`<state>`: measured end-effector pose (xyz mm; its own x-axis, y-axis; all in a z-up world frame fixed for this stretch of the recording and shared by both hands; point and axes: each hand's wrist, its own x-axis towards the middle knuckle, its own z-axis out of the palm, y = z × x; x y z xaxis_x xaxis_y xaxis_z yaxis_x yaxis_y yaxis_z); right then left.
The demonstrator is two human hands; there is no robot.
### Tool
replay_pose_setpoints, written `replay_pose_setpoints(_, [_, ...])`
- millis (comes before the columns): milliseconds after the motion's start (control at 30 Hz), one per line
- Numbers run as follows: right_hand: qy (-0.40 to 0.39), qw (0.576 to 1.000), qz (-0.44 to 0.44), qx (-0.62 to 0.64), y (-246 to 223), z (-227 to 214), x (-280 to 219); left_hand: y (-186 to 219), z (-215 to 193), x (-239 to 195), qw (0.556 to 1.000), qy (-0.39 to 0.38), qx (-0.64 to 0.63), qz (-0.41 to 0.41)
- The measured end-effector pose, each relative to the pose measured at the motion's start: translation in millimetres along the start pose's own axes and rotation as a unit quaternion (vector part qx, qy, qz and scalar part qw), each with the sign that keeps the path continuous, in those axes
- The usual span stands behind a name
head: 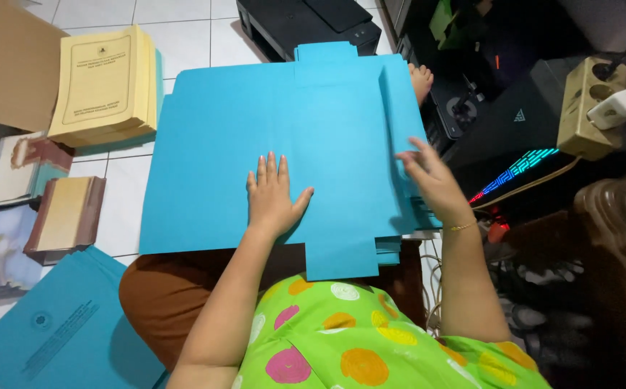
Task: The person is organizing and stacking blue paper folders on the floor of a print shop.
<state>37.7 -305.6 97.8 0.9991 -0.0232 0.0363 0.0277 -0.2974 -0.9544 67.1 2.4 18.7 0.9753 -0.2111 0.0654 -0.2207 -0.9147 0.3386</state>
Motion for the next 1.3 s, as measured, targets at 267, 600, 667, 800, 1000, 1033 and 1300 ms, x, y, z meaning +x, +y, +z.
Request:
replay_pose_setpoints(267, [-0.117, 0.892, 0.033, -0.435, 69.7, 69.2, 129.3, -2.7, 3.0, 0.6, 1.0, -0.006, 0.009, 0.003])
replay_pose_setpoints(600, [-0.028, 0.858, 0.014, -0.513, 86.9, 58.8, 225.6, -0.6, 0.7, 1.7, 1.0, -0.009, 0.002, -0.012])
replay_pose_setpoints(667, [-0.027, 0.862, 0.007, -0.507, 73.3, 60.8, 181.8, -0.1, 1.2, 2.2, 1.0, -0.01, 0.0, -0.014])
replay_pose_setpoints(800, [-0.023, 0.876, 0.026, -0.481, 40.4, 62.5, 58.1, 2.9, 3.8, 0.9, 1.0, -0.005, 0.006, -0.027])
replay_pose_setpoints(1000, [0.001, 0.895, 0.017, -0.445, 55.1, 66.6, -25.4, 21.9, 2.2, 31.2, 0.996, -0.02, 0.015, -0.085])
replay_pose_setpoints(1033, [0.002, 0.895, 0.017, -0.446, 59.1, 66.0, -25.6, 17.8, 10.9, 54.6, 0.996, -0.02, 0.015, -0.084])
replay_pose_setpoints(1300, [0.018, 0.901, 0.011, -0.432, 67.6, 68.8, -22.1, -42.2, 28.1, 214.2, 0.998, -0.003, 0.044, -0.04])
